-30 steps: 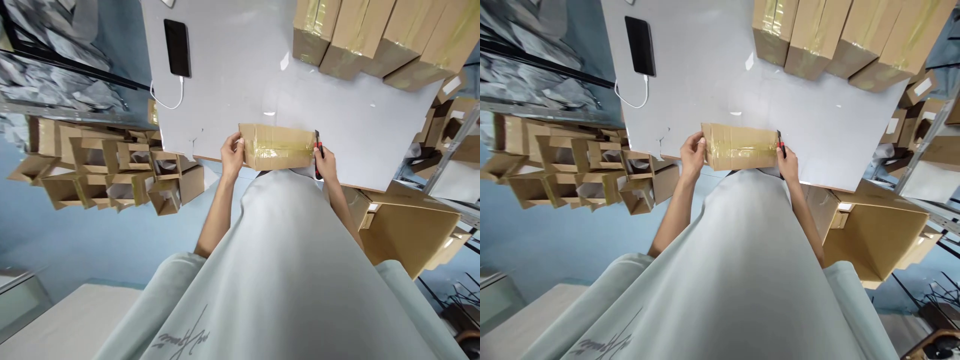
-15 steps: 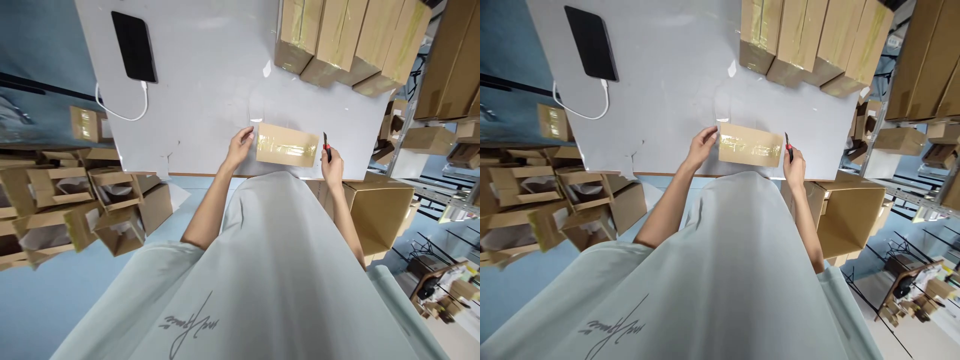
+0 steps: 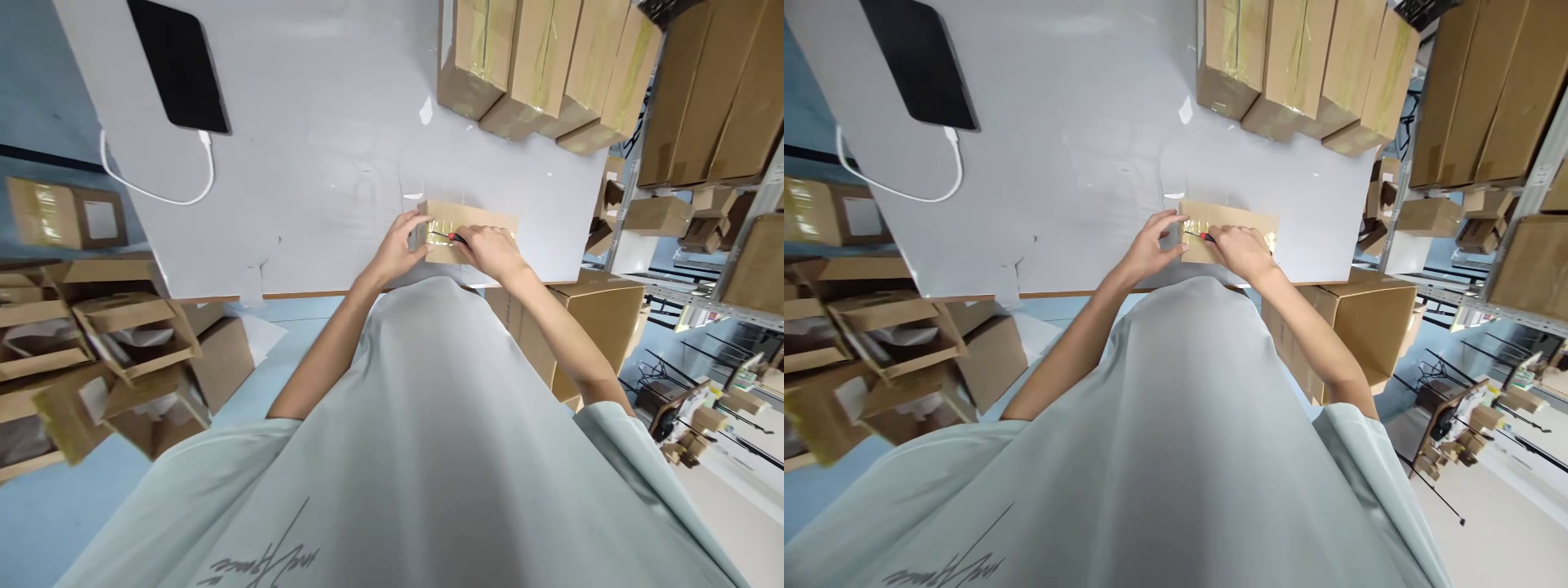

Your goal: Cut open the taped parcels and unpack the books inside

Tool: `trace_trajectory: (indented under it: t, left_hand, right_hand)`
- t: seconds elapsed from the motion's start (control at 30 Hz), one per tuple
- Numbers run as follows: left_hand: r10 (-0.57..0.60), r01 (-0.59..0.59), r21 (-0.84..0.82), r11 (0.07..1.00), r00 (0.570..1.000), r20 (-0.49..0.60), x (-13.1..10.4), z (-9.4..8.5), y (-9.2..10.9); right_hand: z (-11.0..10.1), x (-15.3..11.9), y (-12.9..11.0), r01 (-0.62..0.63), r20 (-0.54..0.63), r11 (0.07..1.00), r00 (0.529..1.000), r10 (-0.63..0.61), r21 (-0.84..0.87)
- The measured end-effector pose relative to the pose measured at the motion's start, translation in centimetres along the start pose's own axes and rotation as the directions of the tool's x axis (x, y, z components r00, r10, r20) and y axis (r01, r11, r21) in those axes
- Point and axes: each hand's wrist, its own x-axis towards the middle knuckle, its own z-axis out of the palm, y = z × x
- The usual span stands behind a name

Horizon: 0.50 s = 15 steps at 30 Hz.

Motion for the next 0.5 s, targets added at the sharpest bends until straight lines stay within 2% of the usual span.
trace_trajectory:
  t: [0.13,0.5]
  left_hand:
    - [0.018,-0.018,-0.012,1.0,1.0,0.005,0.1,0.1,-0.1]
    - [0.002,-0.001,-0.018,1.0,1.0,0.028,0.4,-0.3,0.5]
  right_hand:
    - [-0.5,0.6,-0.5,-0.013,0.056,0.998,0.998,0.017,-0.068]
    - [-0.4,1.5,-1.2,-0.009,0.065,0.99,0.998,0.018,-0.138]
